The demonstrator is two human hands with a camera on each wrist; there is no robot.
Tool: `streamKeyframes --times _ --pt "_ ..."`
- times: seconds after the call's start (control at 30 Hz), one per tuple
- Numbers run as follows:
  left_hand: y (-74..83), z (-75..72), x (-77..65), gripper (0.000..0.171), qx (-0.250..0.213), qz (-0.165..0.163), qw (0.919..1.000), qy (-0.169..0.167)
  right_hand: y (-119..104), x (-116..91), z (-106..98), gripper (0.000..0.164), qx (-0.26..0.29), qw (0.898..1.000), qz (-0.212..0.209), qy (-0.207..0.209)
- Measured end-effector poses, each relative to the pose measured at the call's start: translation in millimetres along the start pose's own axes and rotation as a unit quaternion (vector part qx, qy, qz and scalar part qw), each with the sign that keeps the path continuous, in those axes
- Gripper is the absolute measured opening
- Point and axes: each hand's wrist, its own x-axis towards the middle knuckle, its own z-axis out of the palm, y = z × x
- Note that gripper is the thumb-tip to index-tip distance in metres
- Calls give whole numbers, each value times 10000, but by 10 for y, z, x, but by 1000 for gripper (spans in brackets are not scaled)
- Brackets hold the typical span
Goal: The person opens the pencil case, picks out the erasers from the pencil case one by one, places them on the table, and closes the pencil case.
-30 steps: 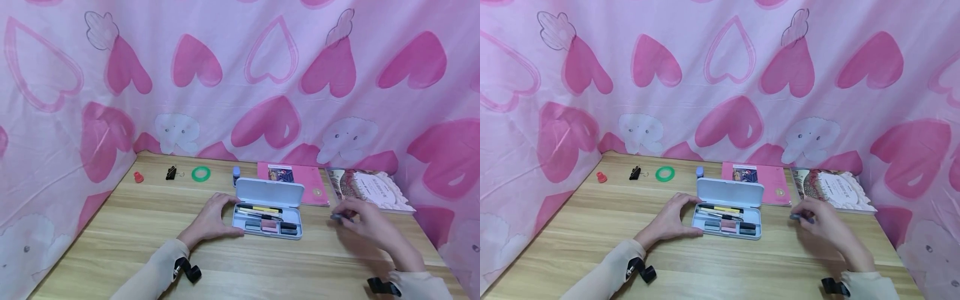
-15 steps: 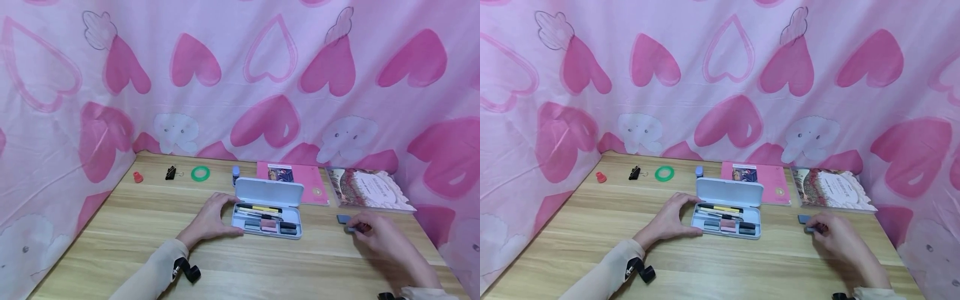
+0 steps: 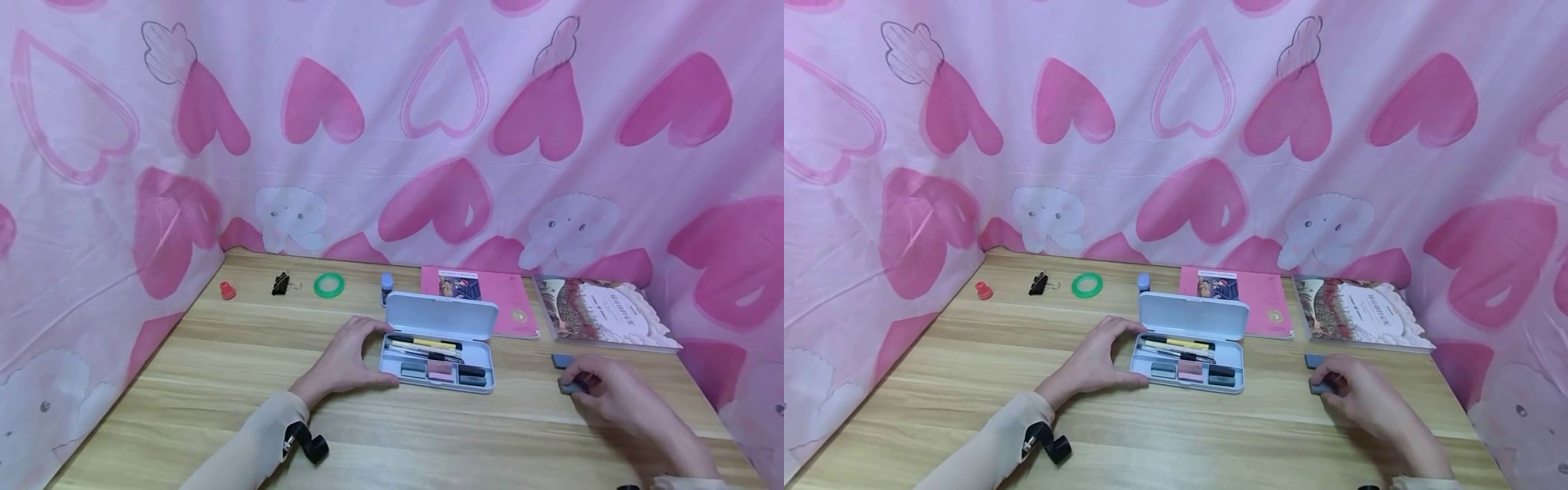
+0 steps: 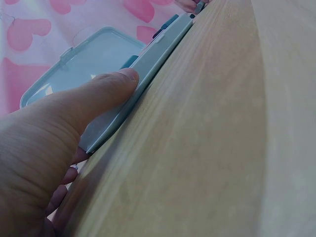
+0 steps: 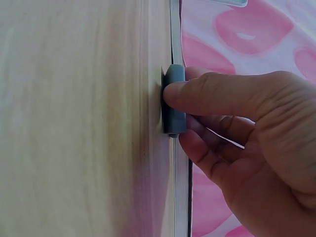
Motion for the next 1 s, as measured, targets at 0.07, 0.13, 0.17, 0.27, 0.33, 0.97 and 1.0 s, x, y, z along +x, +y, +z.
streamKeyframes --times 0.07,0.13,0.17,0.27,0.33,0.97,1.0 --pt "5 -2 0 96 -14 10 10000 9 2 0 -1 44 58 10000 -10 -25" --pt "7 -5 4 96 -3 7 10000 14 4 4 -2 45 70 10000 -63 10" --pt "9 -7 5 96 3 7 10000 14 3 8 -3 45 77 9999 -98 29" --pt "11 -8 18 96 60 12 10000 21 8 10 -16 47 66 9999 -120 15" --pt "16 -7 27 96 91 35 10000 18 7 10 -30 47 77 9999 -107 -7" --pt "9 -13 -4 96 -52 26 10000 48 -365 408 -235 45 -467 9970 -420 457" --pt "7 -13 -2 96 -55 21 10000 49 -430 461 -240 46 -512 9970 -396 429"
